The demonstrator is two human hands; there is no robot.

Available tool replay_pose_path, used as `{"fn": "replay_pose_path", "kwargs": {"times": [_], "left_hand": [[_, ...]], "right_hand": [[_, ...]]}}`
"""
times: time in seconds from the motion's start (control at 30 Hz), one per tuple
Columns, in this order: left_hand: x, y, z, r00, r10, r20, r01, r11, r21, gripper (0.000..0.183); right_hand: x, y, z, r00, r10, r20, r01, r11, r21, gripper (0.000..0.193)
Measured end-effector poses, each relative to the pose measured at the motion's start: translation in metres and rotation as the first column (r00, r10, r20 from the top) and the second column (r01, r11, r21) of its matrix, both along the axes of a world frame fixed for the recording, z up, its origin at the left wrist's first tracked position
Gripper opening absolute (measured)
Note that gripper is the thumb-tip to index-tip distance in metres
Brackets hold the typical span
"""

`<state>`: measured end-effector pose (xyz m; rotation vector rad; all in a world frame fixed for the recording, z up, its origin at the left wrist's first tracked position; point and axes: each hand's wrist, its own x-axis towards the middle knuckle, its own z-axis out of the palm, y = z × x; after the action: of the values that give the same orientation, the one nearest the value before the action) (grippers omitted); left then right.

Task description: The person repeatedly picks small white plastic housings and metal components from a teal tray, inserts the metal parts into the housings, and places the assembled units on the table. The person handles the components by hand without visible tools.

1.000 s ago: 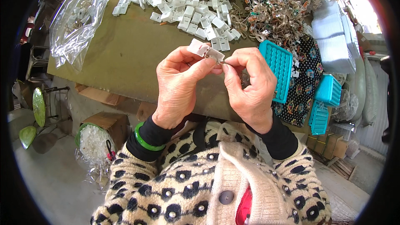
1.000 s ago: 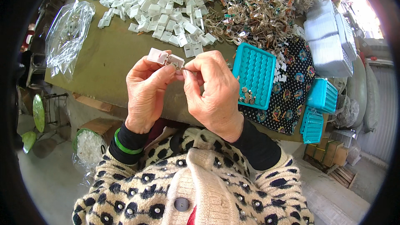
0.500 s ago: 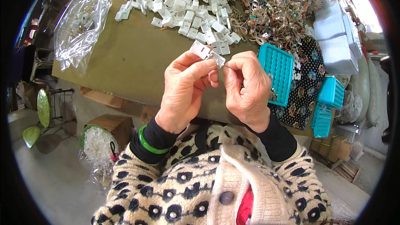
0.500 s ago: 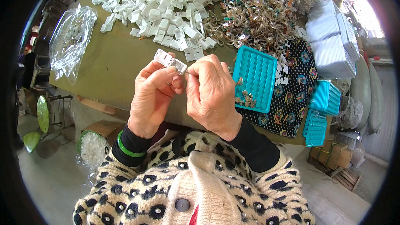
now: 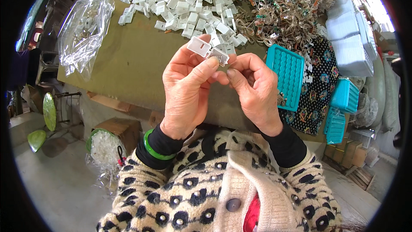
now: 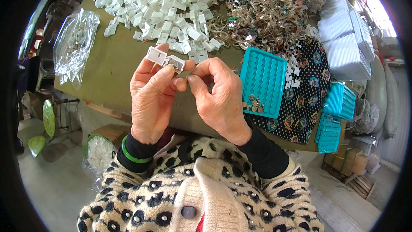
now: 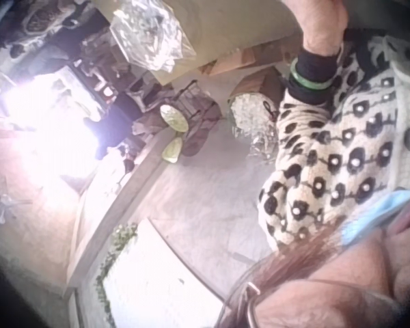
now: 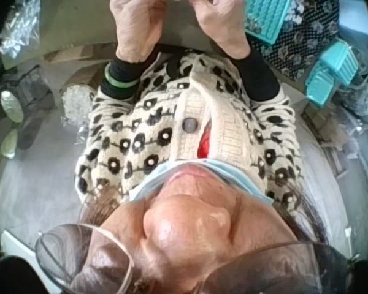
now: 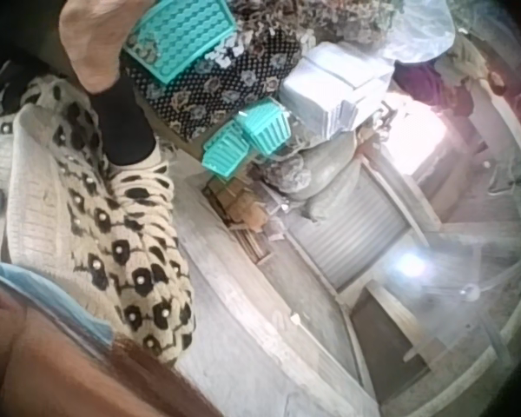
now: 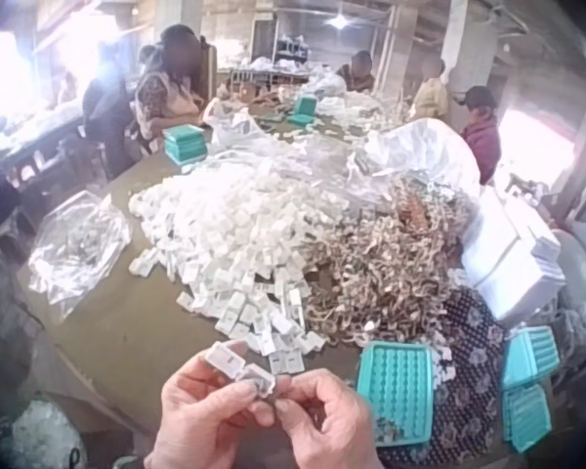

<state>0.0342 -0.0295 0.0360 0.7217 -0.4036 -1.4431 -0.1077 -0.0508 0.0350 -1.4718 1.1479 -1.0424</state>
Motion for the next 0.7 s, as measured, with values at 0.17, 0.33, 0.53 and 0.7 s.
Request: {"fn": "replay_pose_path", "kwargs": {"times": [0.17, 0.33, 0.53, 0.7], "left_hand": [[-0.004, -0.008, -0.006, 0.997, -0.043, -0.066, 0.038, 0.997, -0.074, 0.033], [-0.013, -0.005, -0.014, 0.999, -0.025, -0.026, 0.023, 0.996, -0.083, 0.024], [-0.017, 0.001, -0.020, 0.964, 0.072, 0.255, -0.006, 0.969, -0.249, 0.025], [-0.020, 0.002, -0.022, 0.856, 0.181, 0.485, 0.013, 0.929, -0.369, 0.030]], "right_hand": [[0.000, -0.005, 0.000, 0.971, 0.000, 0.239, -0.007, 1.000, 0.028, 0.008], [-0.009, -0.003, 0.011, 0.936, 0.020, 0.351, -0.073, 0.988, 0.138, 0.014], [-0.003, -0.005, 0.010, 0.976, 0.038, 0.213, -0.044, 0.999, 0.021, 0.016], [-0.003, -0.003, 0.014, 0.980, 0.043, 0.192, -0.055, 0.997, 0.059, 0.026]]}}
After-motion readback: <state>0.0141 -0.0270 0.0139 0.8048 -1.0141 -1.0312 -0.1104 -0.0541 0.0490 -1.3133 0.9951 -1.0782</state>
